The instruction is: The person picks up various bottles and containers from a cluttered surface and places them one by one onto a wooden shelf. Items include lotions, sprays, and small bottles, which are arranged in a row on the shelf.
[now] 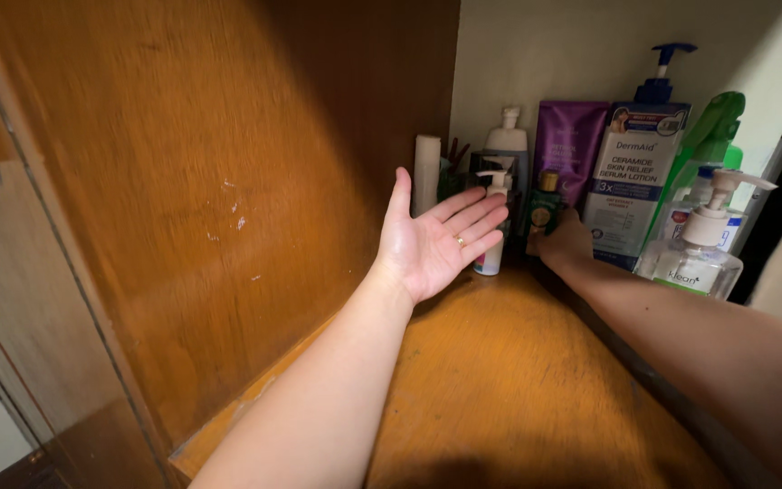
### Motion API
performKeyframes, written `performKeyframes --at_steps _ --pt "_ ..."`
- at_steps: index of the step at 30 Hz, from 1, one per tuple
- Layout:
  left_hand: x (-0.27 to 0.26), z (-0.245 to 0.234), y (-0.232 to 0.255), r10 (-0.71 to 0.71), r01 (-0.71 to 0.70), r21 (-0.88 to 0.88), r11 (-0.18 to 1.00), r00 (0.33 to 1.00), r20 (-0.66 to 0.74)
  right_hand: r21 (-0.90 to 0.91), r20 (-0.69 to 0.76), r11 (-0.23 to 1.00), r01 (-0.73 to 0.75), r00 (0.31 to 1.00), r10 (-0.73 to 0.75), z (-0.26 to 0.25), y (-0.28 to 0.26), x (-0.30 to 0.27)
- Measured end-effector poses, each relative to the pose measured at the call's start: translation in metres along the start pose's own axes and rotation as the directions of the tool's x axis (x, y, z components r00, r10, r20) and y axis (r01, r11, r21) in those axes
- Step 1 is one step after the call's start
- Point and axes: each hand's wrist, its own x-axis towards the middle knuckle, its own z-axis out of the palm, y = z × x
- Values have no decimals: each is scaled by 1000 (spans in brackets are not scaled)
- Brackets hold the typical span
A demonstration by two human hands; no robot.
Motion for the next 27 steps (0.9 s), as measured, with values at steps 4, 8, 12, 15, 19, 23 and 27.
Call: performKeyframes --at_steps 4,8,12,15,19,23,27 --pt "2 -2 0 9 -8 -7 1000 1000 10 -47 -76 999 17 997 -20 2 -1 -1" --pt "5 -4 1 7 -6 -24 1000 999 35 34 -245 999 15 969 -6 0 -12 -17" --pt "4 -1 0 22 -21 -24 1000 999 43 169 -252 982 87 967 -43 -31 -39 -51" --pt "0 7 0 43 -39 -58 998 997 62 552 115 820 -152 988 105 -69 -66 -76" --pt "-12 23 -2 84 -80 -78 994 995 57 746 482 550 -375 874 -58 -130 -86 -127" --pt "-34 40 -3 92 -89 -49 995 992 80 754 597 410 -513 795 -104 -180 -102 -176" --pt "-74 51 1 77 -76 -25 997 996 46 779 607 284 -559 787 -114 -214 -116 -217"
